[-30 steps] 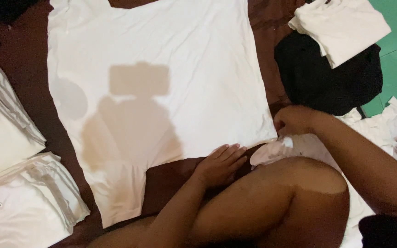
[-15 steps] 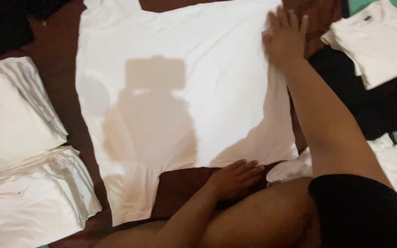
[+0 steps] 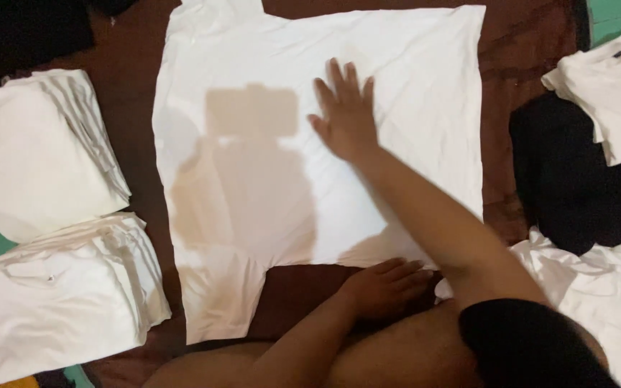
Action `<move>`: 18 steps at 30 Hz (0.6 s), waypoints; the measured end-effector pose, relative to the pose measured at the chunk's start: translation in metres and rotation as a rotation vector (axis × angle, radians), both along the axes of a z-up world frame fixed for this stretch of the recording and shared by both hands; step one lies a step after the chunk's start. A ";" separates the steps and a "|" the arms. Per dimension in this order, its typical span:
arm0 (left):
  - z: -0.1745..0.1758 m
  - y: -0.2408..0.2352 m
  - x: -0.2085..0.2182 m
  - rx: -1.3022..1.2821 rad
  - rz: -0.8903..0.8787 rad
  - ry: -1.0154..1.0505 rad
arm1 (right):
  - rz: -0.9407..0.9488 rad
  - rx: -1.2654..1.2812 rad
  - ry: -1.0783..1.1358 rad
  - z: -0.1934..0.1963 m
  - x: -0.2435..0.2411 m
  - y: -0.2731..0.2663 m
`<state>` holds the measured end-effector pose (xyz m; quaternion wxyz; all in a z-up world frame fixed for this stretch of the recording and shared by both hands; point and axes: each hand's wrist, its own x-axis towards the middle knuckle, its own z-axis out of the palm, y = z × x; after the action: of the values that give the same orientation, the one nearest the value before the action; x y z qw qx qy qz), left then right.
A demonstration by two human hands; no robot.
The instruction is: The person sits on the floor and folds a white t-shirt by hand. They smooth the shirt, fold the sides inward, fold the bottom up, and then fold it in half to create a neat stack.
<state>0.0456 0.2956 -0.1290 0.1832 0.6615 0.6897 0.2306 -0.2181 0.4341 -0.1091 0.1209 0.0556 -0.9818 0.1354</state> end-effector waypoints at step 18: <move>-0.042 -0.044 -0.209 -0.083 -0.099 -1.363 | -0.170 0.001 -0.469 0.044 -0.005 -0.027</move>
<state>-0.1629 0.2515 -0.1705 0.6121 0.3916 0.3976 0.5603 -0.2235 0.4076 -0.0651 -0.0992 -0.0598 -0.9842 0.1336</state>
